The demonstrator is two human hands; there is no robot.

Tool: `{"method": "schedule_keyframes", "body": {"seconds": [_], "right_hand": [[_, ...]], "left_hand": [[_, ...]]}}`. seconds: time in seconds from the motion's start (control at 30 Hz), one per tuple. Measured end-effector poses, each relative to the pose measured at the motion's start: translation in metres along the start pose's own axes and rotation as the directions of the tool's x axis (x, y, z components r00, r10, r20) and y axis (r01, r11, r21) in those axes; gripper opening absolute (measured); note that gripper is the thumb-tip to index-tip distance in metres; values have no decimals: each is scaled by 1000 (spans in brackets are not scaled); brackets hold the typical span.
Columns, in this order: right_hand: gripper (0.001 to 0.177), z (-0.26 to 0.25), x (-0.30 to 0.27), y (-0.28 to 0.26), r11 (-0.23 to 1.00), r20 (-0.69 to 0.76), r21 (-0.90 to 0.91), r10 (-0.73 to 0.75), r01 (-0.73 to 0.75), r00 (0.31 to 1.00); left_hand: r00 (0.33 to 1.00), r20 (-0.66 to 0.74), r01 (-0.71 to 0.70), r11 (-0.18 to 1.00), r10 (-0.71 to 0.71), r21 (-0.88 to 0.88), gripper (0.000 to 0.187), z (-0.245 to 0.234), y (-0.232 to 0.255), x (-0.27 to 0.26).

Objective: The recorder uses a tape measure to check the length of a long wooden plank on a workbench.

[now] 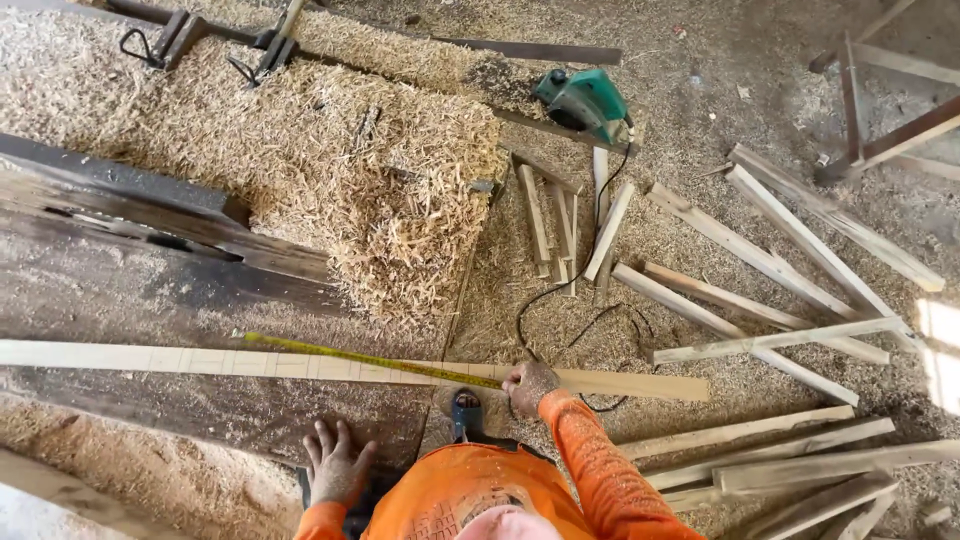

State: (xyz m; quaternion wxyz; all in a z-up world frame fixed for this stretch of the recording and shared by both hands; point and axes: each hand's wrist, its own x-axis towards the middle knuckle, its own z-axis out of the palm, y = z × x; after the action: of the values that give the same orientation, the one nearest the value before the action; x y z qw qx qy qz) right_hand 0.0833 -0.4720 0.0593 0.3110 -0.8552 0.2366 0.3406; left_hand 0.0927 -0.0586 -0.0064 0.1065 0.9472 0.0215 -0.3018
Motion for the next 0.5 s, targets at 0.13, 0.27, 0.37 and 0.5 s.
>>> {"method": "schedule_keyframes", "body": {"seconds": [0.13, 0.27, 0.37, 0.5], "right_hand": [[27, 1, 29, 14, 975, 52, -116, -185, 190, 981], [27, -5, 26, 9, 986, 126, -68, -146, 155, 981], [26, -6, 28, 8, 985, 138, -44, -162, 169, 977], [24, -11, 19, 2, 990, 139, -50, -122, 130, 983]], "left_hand": [[997, -44, -70, 995, 67, -66, 97, 5, -12, 5], [998, 2, -64, 994, 65, -90, 96, 2, -13, 6], [999, 27, -44, 995, 46, -88, 96, 1, -12, 5], [997, 31, -61, 993, 64, -97, 96, 4, -17, 8]]}}
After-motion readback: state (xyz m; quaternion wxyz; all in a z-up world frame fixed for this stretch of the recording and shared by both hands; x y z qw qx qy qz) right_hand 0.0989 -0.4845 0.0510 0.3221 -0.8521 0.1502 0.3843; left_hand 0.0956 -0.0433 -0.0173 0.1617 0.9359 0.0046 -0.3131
